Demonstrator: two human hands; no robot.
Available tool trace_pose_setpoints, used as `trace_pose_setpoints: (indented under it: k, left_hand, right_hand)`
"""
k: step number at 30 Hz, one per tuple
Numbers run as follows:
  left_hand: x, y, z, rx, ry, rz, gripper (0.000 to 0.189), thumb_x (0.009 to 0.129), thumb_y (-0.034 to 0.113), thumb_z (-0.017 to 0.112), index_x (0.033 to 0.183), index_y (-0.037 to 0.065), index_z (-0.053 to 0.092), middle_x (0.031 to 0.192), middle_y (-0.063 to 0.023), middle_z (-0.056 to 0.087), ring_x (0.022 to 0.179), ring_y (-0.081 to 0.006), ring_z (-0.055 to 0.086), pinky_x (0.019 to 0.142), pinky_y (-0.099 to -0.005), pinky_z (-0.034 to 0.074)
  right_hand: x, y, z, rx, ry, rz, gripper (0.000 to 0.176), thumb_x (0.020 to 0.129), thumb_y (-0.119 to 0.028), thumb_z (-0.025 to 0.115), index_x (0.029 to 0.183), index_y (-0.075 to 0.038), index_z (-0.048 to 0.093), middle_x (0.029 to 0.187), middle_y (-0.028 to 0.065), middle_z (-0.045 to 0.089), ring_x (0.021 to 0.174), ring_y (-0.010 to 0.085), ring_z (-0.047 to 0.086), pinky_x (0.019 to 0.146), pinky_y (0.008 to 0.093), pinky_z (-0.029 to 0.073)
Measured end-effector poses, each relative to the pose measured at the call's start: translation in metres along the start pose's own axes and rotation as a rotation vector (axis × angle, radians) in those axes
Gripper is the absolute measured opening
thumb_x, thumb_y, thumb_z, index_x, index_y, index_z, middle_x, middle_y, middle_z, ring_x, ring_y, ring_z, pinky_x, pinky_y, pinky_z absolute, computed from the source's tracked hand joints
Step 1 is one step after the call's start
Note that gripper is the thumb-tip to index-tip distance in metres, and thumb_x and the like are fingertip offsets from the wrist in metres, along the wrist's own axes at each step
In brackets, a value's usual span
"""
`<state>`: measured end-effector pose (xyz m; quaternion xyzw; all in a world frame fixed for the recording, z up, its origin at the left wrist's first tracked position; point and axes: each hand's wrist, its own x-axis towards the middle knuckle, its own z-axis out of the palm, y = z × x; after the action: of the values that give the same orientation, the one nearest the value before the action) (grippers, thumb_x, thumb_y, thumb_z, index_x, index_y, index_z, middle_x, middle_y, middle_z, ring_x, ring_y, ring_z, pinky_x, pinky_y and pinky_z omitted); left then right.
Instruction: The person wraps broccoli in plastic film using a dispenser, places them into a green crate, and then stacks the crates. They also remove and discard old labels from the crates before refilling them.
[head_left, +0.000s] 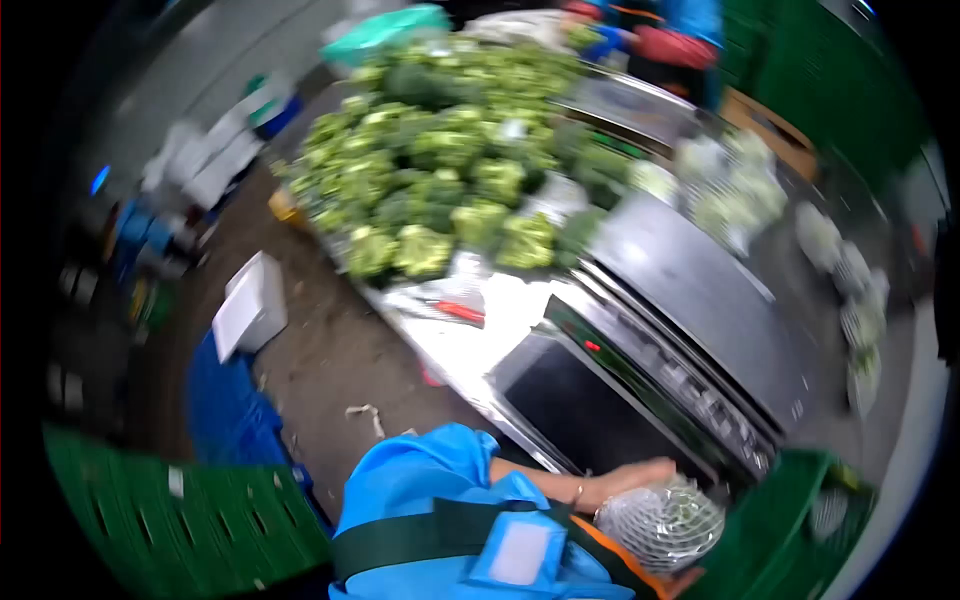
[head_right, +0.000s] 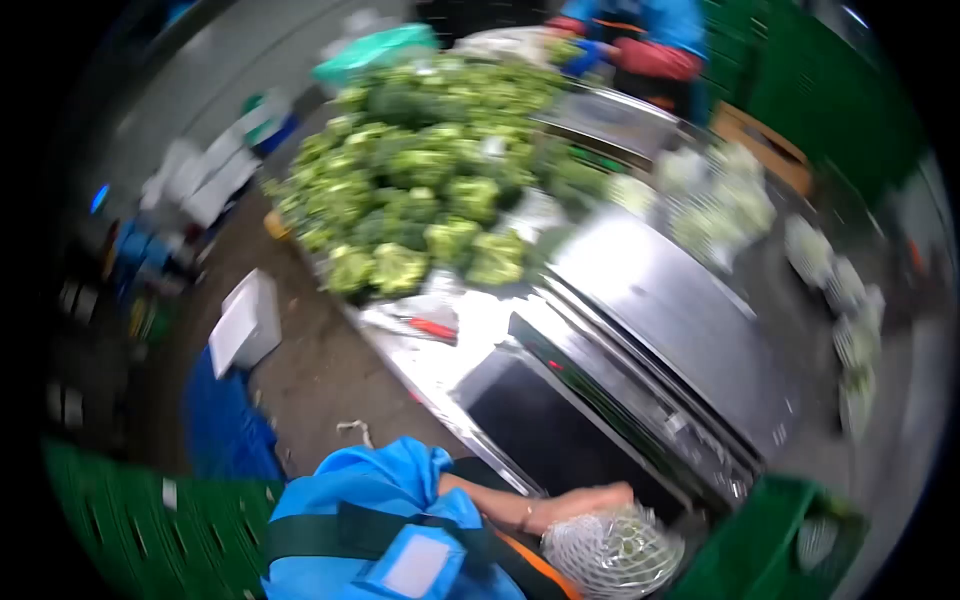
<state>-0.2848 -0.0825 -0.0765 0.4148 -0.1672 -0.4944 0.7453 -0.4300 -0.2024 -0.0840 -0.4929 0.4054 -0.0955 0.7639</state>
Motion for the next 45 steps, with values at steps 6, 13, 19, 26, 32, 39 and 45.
trace_pose_setpoints:
  k: [6, 13, 19, 26, 32, 39, 45]
  left_hand:
    - [0.055, 0.065, 0.127, 0.626, -0.514, 0.526, 0.046, 0.082, 0.019, 0.052, 0.122, 0.001, 0.041, 0.113, -0.0169, 0.043, 0.105, -0.0311, 0.041, 0.090, -0.0393, 0.033]
    - [0.087, 0.064, 0.093, 0.817, -0.056, 0.820, 0.038, 0.068, -0.003, 0.059, 0.105, 0.002, 0.047, 0.099, -0.0119, 0.051, 0.090, -0.0210, 0.050, 0.080, -0.0337, 0.039]
    - [0.102, 0.115, 0.027, 0.687, 0.368, 0.577, 0.039, 0.080, -0.007, 0.051, 0.116, 0.002, 0.039, 0.110, -0.0080, 0.047, 0.104, -0.0162, 0.045, 0.092, -0.0301, 0.034]
    - [0.082, 0.225, -0.132, 0.998, 0.749, 0.536, 0.029, 0.079, 0.001, 0.053, 0.107, 0.001, 0.047, 0.102, -0.0049, 0.049, 0.093, -0.0129, 0.047, 0.082, -0.0266, 0.038]
    - [0.154, 0.270, -0.225, 0.654, 0.710, 0.602, 0.025, 0.081, 0.001, 0.053, 0.106, 0.002, 0.049, 0.099, -0.0039, 0.053, 0.088, -0.0113, 0.051, 0.077, -0.0231, 0.042]
    - [0.083, 0.258, -0.249, 1.278, 0.693, 0.659, 0.023, 0.074, -0.004, 0.055, 0.097, 0.000, 0.051, 0.096, -0.0110, 0.052, 0.093, -0.0230, 0.051, 0.081, -0.0309, 0.041]
    - [-0.002, 0.213, -0.289, 0.816, 0.992, 0.436, 0.019, 0.079, -0.007, 0.051, 0.096, 0.000, 0.049, 0.103, -0.0098, 0.046, 0.090, -0.0161, 0.048, 0.081, -0.0265, 0.041]
  right_hand:
    - [-0.073, -0.058, -0.088, 0.347, 0.157, -0.592, 0.066, 0.086, -0.046, 0.047, 0.137, -0.012, 0.024, 0.135, 0.0143, 0.035, 0.117, 0.0262, 0.043, 0.085, 0.0432, 0.047]
    - [-0.059, -0.144, -0.246, 0.516, 0.558, -0.443, 0.067, 0.082, -0.062, 0.039, 0.133, -0.019, 0.031, 0.129, 0.0101, 0.044, 0.111, 0.0281, 0.049, 0.065, 0.0446, 0.053]
    - [0.158, -0.087, -0.290, 0.416, 0.466, -0.112, 0.065, 0.080, -0.057, 0.050, 0.131, -0.019, 0.035, 0.122, 0.0099, 0.050, 0.105, 0.0274, 0.053, 0.076, 0.0449, 0.050]
    - [0.155, -0.177, -0.332, -0.589, 1.042, -0.126, 0.076, 0.080, -0.048, 0.057, 0.134, -0.002, 0.030, 0.137, 0.0154, 0.033, 0.124, 0.0263, 0.035, 0.097, 0.0416, 0.033]
    - [0.258, -0.306, 0.075, -0.760, -0.113, -0.602, 0.045, 0.084, -0.020, 0.056, 0.126, -0.007, 0.044, 0.120, 0.0076, 0.048, 0.104, 0.0154, 0.051, 0.082, 0.0297, 0.045]
    - [0.502, -0.176, 0.376, -1.422, -0.406, -0.462, 0.108, 0.056, -0.058, 0.073, 0.136, -0.005, 0.025, 0.136, 0.0265, 0.023, 0.123, 0.0385, 0.032, 0.102, 0.0380, 0.030]
    - [0.512, -0.176, 0.361, -1.624, -0.374, -0.657, 0.103, 0.042, -0.050, 0.081, 0.126, -0.006, 0.041, 0.122, 0.0218, 0.035, 0.113, 0.0371, 0.041, 0.096, 0.0380, 0.038]
